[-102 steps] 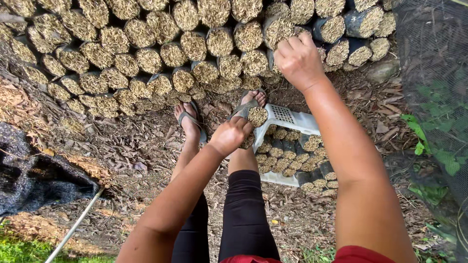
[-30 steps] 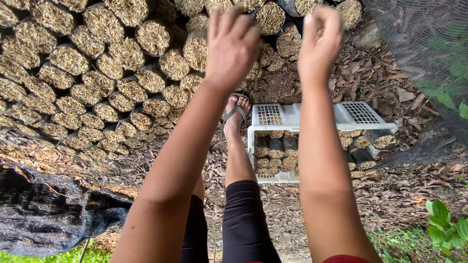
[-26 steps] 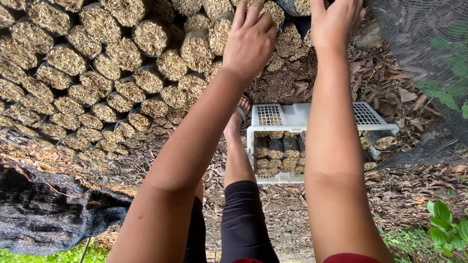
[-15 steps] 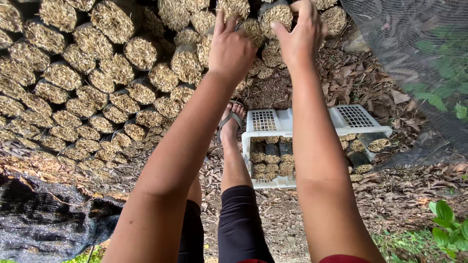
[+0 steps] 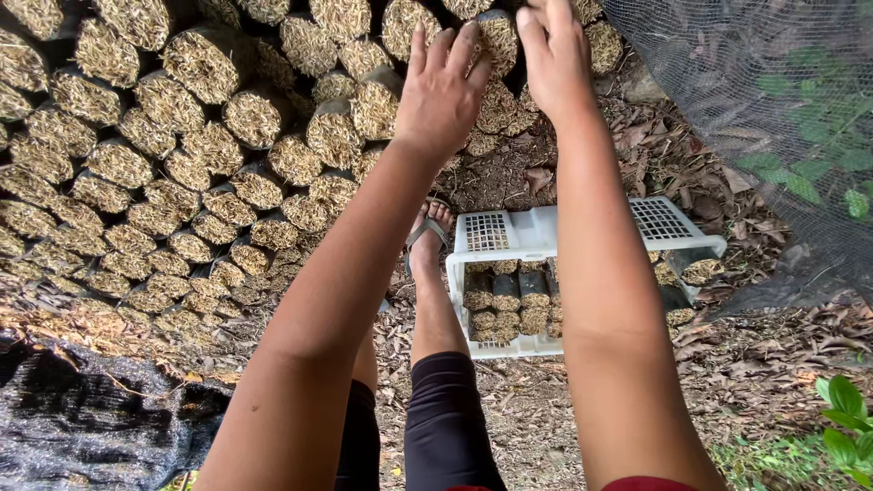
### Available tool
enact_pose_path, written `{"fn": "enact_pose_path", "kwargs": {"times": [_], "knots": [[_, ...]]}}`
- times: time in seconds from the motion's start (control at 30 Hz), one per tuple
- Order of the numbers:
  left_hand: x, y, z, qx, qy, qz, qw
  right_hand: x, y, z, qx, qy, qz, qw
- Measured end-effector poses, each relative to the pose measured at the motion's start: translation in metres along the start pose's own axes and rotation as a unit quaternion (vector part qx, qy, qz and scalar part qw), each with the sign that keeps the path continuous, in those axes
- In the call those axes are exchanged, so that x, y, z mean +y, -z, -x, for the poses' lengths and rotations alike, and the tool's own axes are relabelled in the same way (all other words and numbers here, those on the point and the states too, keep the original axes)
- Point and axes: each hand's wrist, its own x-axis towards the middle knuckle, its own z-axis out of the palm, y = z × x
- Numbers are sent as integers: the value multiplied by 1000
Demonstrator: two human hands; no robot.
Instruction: The person repeatedly picks up cylindrical substrate blocks wrapped in black plastic and places them into a white plastic crate. The person continues filling the crate by hand from a large ground-level stockpile.
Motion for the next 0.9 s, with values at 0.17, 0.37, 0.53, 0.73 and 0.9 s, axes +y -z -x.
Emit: {"fn": "enact_pose_path", "kwargs": {"times": [0.17,0.37,0.53,0.73,0.9], "knots": [[-1,-8,5,23,-8,-41,999,-18,-31,-15,-41,-62,26,997],[-11,-7,12,117,-22,2,993,-35,-53,-5,20,97,141,985],[-9,-1,1,38,-11,-12,999,-27,-35,-10,-19,36,-6,999],[-9,-9,2,68,-17,31,997,-36,-2,33,48,5,-116,992],[-6,8,-3,106,-58,-85,989,-113,33,108,88,142,-125,978]]}}
